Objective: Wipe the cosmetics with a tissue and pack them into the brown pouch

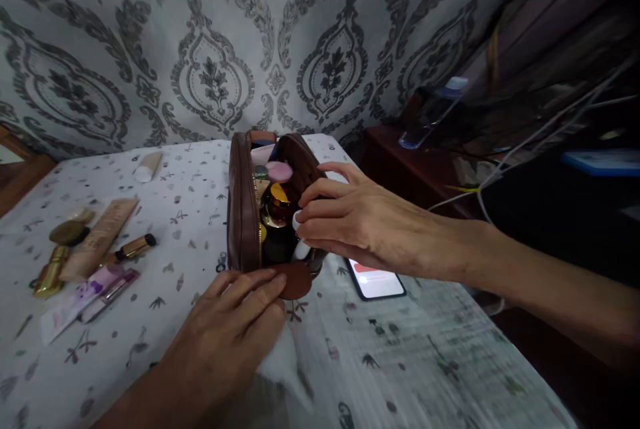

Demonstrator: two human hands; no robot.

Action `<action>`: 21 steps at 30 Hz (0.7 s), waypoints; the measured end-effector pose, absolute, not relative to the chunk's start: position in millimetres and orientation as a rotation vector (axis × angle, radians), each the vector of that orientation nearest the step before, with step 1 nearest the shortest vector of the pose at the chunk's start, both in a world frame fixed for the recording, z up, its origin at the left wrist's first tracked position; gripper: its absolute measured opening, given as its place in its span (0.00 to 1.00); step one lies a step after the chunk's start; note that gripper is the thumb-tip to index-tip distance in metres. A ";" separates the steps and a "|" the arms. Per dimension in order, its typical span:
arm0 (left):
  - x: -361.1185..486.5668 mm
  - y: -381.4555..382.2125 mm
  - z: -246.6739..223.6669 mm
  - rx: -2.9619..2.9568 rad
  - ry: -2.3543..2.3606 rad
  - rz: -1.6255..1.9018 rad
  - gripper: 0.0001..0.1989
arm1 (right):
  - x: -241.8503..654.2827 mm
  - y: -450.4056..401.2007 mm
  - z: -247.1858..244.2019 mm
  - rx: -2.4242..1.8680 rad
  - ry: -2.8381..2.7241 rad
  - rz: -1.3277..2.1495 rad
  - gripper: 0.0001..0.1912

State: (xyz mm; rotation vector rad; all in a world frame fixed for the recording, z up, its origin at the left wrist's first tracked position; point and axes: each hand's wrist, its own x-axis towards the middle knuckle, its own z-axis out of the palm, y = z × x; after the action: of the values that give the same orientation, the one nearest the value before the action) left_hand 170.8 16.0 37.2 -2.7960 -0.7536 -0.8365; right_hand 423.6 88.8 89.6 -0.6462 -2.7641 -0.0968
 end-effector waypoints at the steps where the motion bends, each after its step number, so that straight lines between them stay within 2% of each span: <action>1: 169.2 15.2 33.6 -2.792 -0.769 -0.862 0.17 | 424.7 88.9 90.2 -0.645 -2.756 -0.085 0.12; 4: 166.1 13.1 24.7 -2.830 -0.833 -0.915 0.19 | 425.6 88.4 94.8 -0.668 -2.761 -0.042 0.13; 15: 153.8 16.4 27.7 -2.935 -0.785 -0.855 0.13 | 418.3 87.2 91.9 -0.718 -2.822 -0.089 0.10; 21: 153.9 15.4 34.8 -2.952 -0.697 -0.913 0.13 | 421.8 79.7 90.3 -0.751 -2.790 -0.172 0.14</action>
State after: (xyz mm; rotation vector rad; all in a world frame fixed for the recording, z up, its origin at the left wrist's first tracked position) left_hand 153.9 15.4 34.8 -2.9517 -0.6972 -0.9131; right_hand 421.8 79.7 90.3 -0.7512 -2.7905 -0.1721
